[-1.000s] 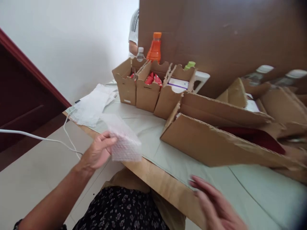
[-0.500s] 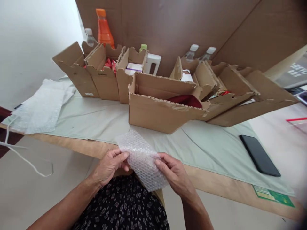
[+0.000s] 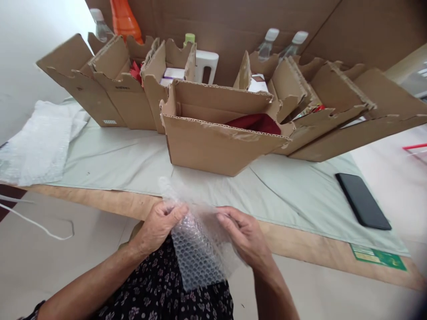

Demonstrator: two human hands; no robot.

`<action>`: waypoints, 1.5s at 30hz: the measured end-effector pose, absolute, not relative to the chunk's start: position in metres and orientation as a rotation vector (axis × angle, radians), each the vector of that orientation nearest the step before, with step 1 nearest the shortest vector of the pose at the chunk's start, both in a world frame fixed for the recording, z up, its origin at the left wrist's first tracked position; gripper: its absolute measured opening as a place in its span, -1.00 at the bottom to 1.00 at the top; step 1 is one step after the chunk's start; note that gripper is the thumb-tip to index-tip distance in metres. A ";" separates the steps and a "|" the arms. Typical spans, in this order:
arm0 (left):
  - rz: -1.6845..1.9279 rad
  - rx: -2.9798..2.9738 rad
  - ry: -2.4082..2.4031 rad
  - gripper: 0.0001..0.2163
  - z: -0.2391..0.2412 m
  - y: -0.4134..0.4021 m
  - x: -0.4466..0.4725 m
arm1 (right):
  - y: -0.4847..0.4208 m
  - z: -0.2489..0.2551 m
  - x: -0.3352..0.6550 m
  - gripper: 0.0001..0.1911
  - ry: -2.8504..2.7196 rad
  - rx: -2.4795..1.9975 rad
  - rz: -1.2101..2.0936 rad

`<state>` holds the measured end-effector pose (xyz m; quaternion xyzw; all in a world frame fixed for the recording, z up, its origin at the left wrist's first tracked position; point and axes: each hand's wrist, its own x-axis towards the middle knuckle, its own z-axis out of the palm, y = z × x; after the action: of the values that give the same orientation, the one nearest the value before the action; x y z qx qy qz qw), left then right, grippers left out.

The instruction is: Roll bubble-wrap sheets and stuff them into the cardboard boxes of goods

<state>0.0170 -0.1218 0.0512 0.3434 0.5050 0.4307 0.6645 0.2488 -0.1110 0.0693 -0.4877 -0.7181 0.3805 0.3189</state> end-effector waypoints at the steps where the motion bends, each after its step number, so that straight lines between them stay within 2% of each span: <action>1: 0.971 0.753 1.140 -0.56 0.051 -0.126 0.012 | -0.102 0.073 0.256 -0.72 -1.929 -1.299 0.973; 6: 0.835 0.650 1.074 -0.63 0.050 -0.154 0.012 | -0.038 0.087 0.259 -0.79 -2.280 -1.355 0.700; 9: 0.802 0.418 0.998 -0.67 0.047 -0.164 0.025 | -0.020 0.092 0.249 -0.84 -2.194 -1.401 0.624; 11: 0.799 0.314 0.951 -0.69 0.044 -0.164 0.030 | -0.032 0.095 0.249 -0.76 -2.038 -1.372 0.469; 14: 0.781 0.306 0.894 -0.68 0.042 -0.159 0.030 | -0.075 0.096 0.256 -0.80 -1.834 -1.297 0.213; 19: 0.664 0.393 0.850 -0.65 0.037 -0.162 0.013 | -0.128 0.069 0.258 -0.79 -2.088 -1.218 0.341; 23: 0.339 0.794 0.839 -0.64 0.046 -0.169 -0.037 | -0.125 0.045 0.267 -0.78 -2.142 -1.323 0.295; 25: 0.200 1.047 0.821 -0.72 0.065 -0.164 -0.063 | -0.122 0.044 0.275 -0.76 -2.121 -1.332 0.279; 28: 0.357 1.378 0.968 -0.78 0.098 -0.143 -0.069 | -0.120 0.047 0.278 -0.74 -2.134 -1.295 0.245; 30: 0.534 1.689 1.090 -0.73 0.105 -0.124 -0.047 | -0.116 0.048 0.271 -0.72 -2.183 -1.249 0.242; 32: 0.560 1.968 1.135 -0.63 0.095 -0.107 -0.018 | -0.112 0.045 0.264 -0.69 -2.280 -1.231 0.252; 35: 0.409 2.237 1.109 -0.57 0.058 -0.095 0.009 | -0.112 0.036 0.271 -0.66 -2.421 -1.290 0.233; 40: 0.355 2.369 1.095 -0.55 0.024 -0.100 -0.004 | -0.159 0.026 0.327 -0.69 -2.130 -1.556 -0.173; 42: 0.361 2.388 1.088 -0.55 0.024 -0.102 -0.009 | -0.186 0.024 0.339 -0.60 -2.032 -1.617 -0.296; 45: 0.369 2.386 1.089 -0.55 0.027 -0.102 -0.005 | -0.209 0.015 0.331 -0.47 -2.116 -1.617 -0.306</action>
<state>-0.0050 -0.1022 0.0267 0.8737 0.3986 0.1352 0.2439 0.3313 -0.2092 0.0154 -0.5873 -0.7684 -0.1110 0.2285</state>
